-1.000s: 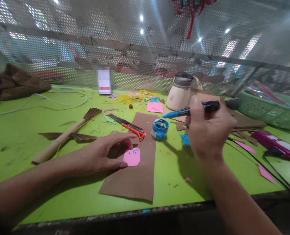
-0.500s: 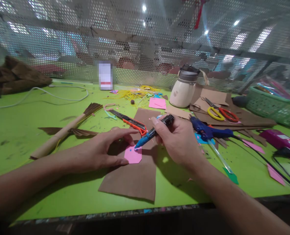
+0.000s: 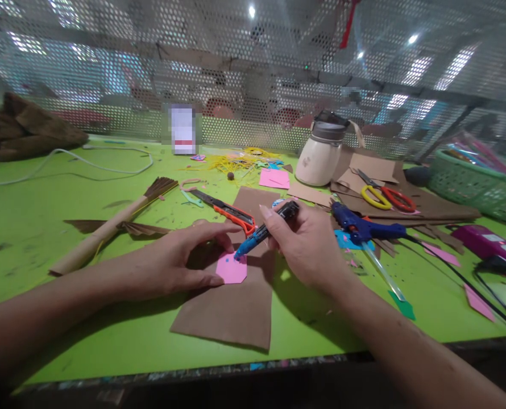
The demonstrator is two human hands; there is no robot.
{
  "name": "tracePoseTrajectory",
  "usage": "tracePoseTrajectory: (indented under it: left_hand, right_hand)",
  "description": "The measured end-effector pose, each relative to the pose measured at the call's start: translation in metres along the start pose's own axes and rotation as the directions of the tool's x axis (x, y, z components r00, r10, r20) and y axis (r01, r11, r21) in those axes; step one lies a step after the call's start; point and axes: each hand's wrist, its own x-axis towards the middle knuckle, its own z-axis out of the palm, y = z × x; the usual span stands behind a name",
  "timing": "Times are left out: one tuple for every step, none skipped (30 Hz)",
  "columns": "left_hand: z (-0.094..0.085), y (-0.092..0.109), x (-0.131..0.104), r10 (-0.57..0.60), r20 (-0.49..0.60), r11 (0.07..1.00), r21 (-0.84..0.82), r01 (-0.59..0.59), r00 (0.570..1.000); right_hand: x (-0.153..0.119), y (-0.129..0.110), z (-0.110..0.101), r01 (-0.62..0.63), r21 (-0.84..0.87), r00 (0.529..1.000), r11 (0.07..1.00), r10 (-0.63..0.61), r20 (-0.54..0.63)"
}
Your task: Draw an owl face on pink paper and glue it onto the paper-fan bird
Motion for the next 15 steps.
tracePoseTrajectory:
  left_hand:
    - [-0.0001, 0.0004, 0.0000, -0.006, 0.005, 1.000, -0.005, 0.006, 1.000]
    - [-0.0002, 0.0006, 0.0000, -0.008, 0.003, 1.000, -0.006, 0.008, 1.000]
    - [-0.0001, 0.0007, -0.0001, -0.007, -0.001, 1.000, -0.006, 0.007, 1.000]
    - [0.0001, 0.0007, 0.0000, -0.004, -0.005, 1.000, -0.006, 0.004, 1.000]
    - [0.0003, 0.0005, 0.0000, 0.001, -0.007, 1.000, -0.008, -0.001, 1.000]
    - [0.0005, 0.0004, 0.0001, 0.006, -0.008, 1.000, -0.014, -0.006, 1.000]
    - [0.0006, 0.0002, 0.0003, 0.010, -0.009, 1.000, -0.024, -0.010, 1.000]
    - [0.0007, 0.0001, 0.0005, 0.012, -0.007, 0.999, -0.033, -0.012, 1.000]
    - [0.0007, -0.0001, 0.0007, 0.014, -0.007, 0.999, -0.043, -0.014, 1.000]
    - [0.0006, -0.0002, 0.0009, 0.016, -0.010, 0.999, -0.049, -0.017, 1.000]
    - [0.0004, -0.0004, 0.0011, 0.018, -0.010, 0.998, -0.052, -0.018, 1.000]
    - [0.0002, -0.0006, 0.0012, 0.017, -0.009, 0.999, -0.050, -0.018, 1.000]
    - [0.0001, -0.0008, 0.0013, 0.015, -0.008, 0.999, -0.044, -0.015, 1.000]
    - [0.0001, -0.0010, 0.0013, 0.013, -0.010, 0.999, -0.034, -0.014, 1.000]
    - [0.0001, -0.0012, 0.0012, 0.012, -0.012, 1.000, -0.023, -0.012, 1.000]
  right_hand:
    - [-0.0001, -0.0001, -0.0001, 0.002, -0.002, 1.000, 1.000, -0.002, 0.003]
    - [-0.0001, -0.0002, -0.0001, 0.004, -0.007, 1.000, 1.000, -0.004, 0.005]
    - [-0.0001, -0.0006, -0.0001, 0.006, -0.015, 1.000, 1.000, -0.006, 0.009]
    - [-0.0001, -0.0010, -0.0001, 0.011, -0.026, 1.000, 1.000, -0.011, 0.012]
    - [-0.0001, -0.0015, 0.0000, 0.018, -0.039, 1.000, 0.999, -0.018, 0.014]
    - [-0.0001, -0.0020, 0.0000, 0.025, -0.053, 1.000, 0.998, -0.024, 0.015]
    - [0.0000, -0.0025, 0.0001, 0.029, -0.064, 0.999, 0.998, -0.028, 0.017]
    - [0.0000, -0.0029, 0.0000, 0.030, -0.073, 0.999, 0.997, -0.029, 0.019]
    - [0.0001, -0.0032, 0.0000, 0.030, -0.080, 0.999, 0.996, -0.028, 0.021]
    - [0.0001, -0.0033, 0.0000, 0.029, -0.084, 0.999, 0.996, -0.028, 0.021]
    - [0.0001, -0.0033, -0.0001, 0.028, -0.084, 0.999, 0.996, -0.027, 0.022]
    - [0.0000, -0.0031, -0.0002, 0.028, -0.080, 0.999, 0.996, -0.026, 0.023]
    - [-0.0001, -0.0028, -0.0002, 0.024, -0.072, 1.000, 0.997, -0.022, 0.022]
    - [-0.0002, -0.0024, -0.0002, 0.017, -0.058, 1.000, 0.998, -0.016, 0.019]
    - [-0.0004, -0.0019, -0.0002, 0.006, -0.044, 1.000, 0.999, -0.005, 0.016]
